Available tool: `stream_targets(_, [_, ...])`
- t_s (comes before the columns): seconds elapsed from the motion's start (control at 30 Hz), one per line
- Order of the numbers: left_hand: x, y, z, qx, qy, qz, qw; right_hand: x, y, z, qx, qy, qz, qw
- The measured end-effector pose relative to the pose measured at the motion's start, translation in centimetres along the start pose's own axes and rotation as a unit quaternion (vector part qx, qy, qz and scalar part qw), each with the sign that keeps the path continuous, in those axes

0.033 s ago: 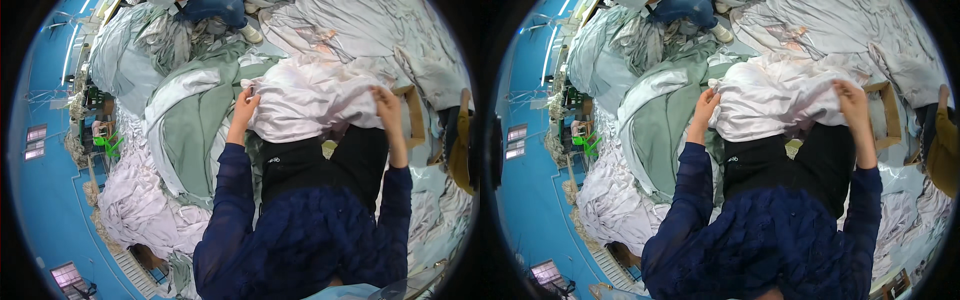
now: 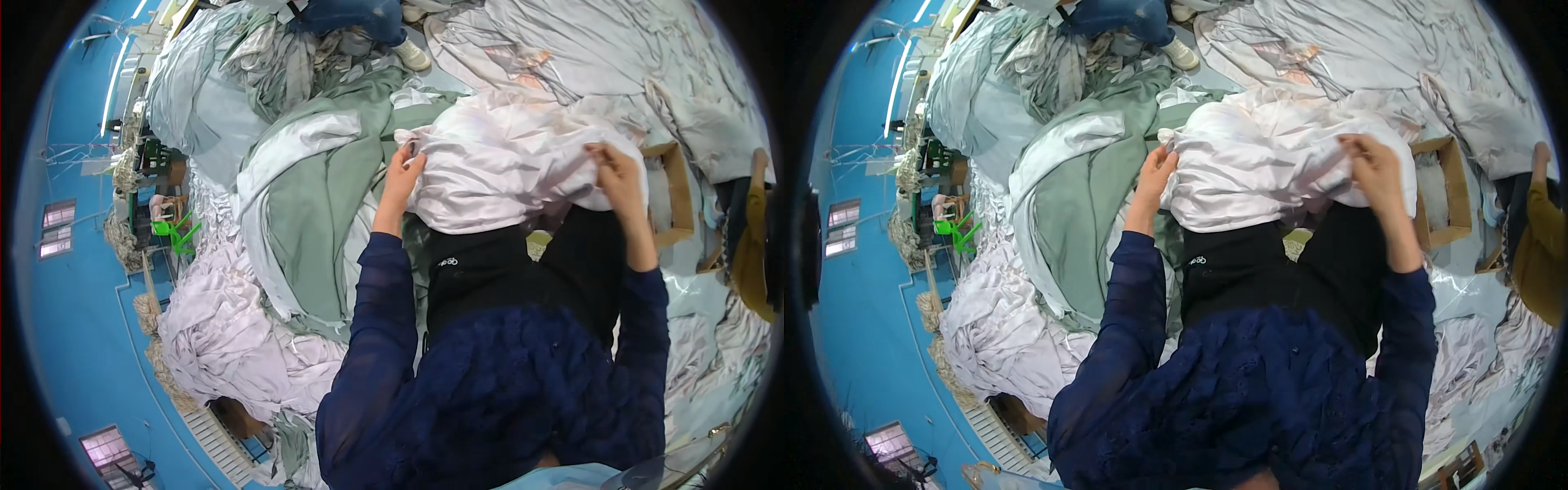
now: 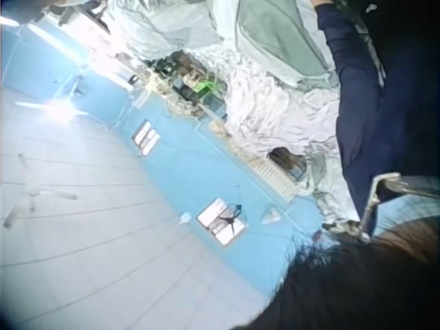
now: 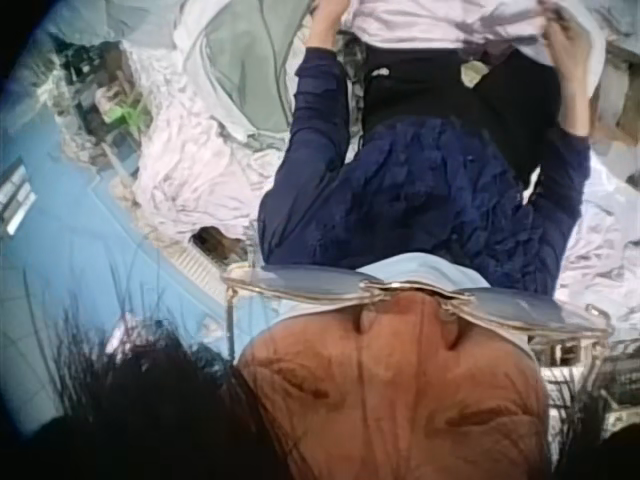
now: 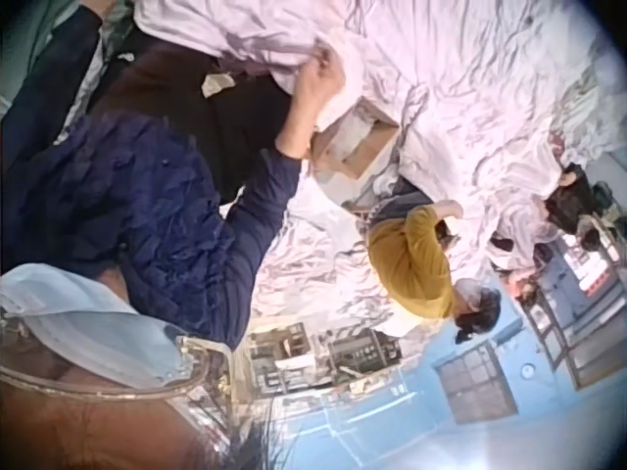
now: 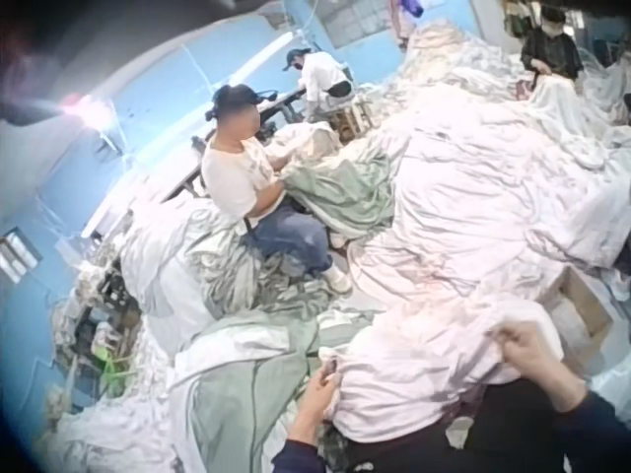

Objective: Trim loose threads and inspect pillowcases in a manufacturing setting.

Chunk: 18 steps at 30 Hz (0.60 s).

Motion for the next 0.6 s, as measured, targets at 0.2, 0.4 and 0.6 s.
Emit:
stream_targets(0.2, [1.7,-0.9,1.7,-0.071,0.015,0.111,0.991,-2.1,-7.3,11.5,-0.070,-0.082,-0.141,0.984])
stream_targets(0.4, [6.4,-1.6,2.3,-0.142,-0.068,0.146,0.977,1.7,-7.9,15.2,-0.207,-0.148,0.061,0.965])
stream_targets(0.6, [7.2,-0.6,0.9,-0.157,-0.288,0.115,0.938,-2.4,-6.0,6.4,-0.122,-0.054,-0.071,0.989])
Point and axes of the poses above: each hand's wrist, its own y-axis away from the middle knuckle, its own z-axis out of the palm, x = y × z, the point moved 9 cm from there along -y, towards the middle knuckle, and after that the axes turned 14 degrees about -x, right-handed, at the moved point
